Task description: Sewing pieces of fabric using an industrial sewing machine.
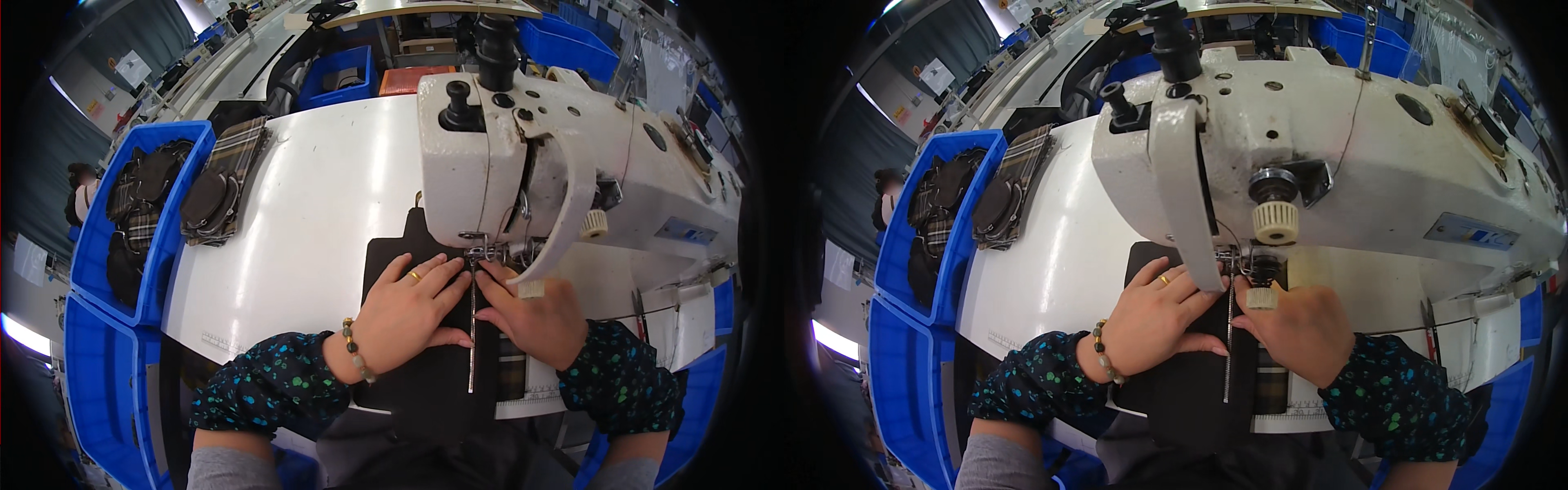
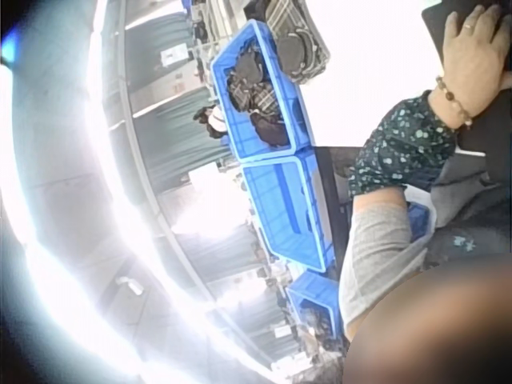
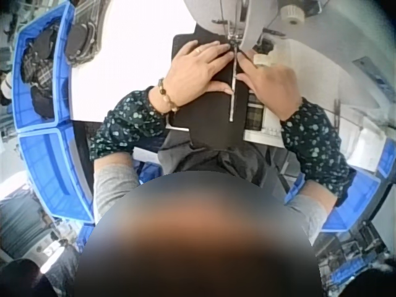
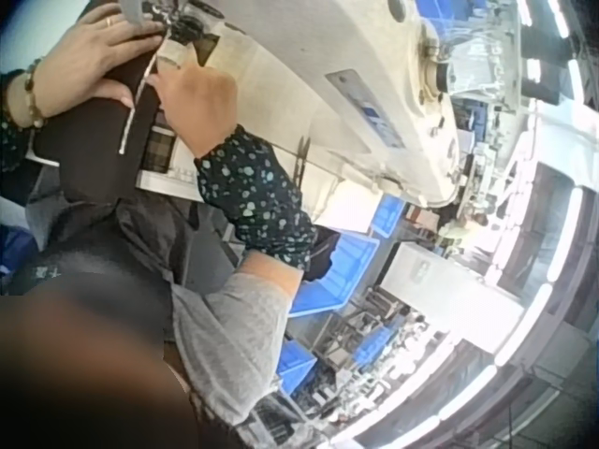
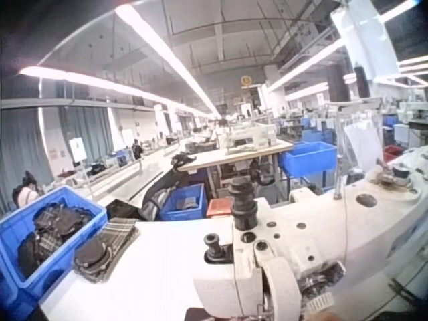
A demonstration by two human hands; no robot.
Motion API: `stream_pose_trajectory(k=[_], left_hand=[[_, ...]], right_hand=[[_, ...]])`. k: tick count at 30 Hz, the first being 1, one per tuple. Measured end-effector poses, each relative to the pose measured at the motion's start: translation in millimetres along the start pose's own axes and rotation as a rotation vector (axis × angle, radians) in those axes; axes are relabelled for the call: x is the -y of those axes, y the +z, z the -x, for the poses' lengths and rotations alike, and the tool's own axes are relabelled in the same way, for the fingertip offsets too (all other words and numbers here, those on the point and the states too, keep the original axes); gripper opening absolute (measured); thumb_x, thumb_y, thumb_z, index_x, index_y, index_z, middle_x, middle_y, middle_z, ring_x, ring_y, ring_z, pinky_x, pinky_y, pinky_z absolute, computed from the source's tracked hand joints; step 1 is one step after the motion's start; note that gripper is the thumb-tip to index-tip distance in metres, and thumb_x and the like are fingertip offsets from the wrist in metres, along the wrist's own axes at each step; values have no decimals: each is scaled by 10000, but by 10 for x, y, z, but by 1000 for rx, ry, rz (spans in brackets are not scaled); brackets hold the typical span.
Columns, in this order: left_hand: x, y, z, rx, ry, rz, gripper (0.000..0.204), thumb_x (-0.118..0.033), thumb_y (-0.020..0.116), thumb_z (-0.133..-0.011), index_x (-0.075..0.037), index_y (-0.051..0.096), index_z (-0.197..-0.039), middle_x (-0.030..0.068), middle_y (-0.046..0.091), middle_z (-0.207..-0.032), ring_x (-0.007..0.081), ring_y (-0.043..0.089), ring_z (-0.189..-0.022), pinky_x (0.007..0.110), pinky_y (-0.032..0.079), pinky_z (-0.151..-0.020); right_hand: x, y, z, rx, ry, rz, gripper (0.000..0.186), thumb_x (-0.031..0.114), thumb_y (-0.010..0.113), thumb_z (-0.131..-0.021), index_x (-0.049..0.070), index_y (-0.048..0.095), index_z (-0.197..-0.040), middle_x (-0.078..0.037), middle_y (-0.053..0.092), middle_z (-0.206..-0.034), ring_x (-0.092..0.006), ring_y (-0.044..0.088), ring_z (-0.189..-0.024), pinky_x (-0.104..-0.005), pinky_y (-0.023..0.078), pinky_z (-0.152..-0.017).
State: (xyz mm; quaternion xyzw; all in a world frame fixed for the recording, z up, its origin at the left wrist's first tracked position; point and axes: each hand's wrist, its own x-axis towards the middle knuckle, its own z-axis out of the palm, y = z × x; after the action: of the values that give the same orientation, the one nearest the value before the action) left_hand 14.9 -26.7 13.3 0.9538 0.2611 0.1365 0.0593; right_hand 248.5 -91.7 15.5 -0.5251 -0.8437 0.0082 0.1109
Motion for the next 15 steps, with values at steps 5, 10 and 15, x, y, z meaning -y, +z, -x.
stream_pose_trajectory(k=[5,10,15], left_hand=[[-5,1,5,12,-6,-18,782,-633,644,-849,-39,613,-1357,99,586,-1417,274,538,-1352,494,399,-1118],[-7,-4,-11,18,1,-28,783,-636,639,-851,-42,612,-1359,98,588,-1411,276,543,-1349,498,398,-1119],[-16,-17,-19,18,0,-33,786,-641,633,-854,-42,610,-1362,97,588,-1410,273,542,-1352,495,401,-1114]], right_hand=[[-19,31,-19,-123,-63,20,462,415,710,-912,120,679,-1266,-52,627,-751,-236,633,-598,-388,490,-548],[-63,80,21,-132,-68,72,466,435,696,-921,131,679,-1274,-52,608,-736,-235,624,-590,-384,482,-543],[-62,102,16,-177,-76,82,462,451,676,-933,143,681,-1278,-54,590,-727,-234,614,-583,-381,472,-536]])
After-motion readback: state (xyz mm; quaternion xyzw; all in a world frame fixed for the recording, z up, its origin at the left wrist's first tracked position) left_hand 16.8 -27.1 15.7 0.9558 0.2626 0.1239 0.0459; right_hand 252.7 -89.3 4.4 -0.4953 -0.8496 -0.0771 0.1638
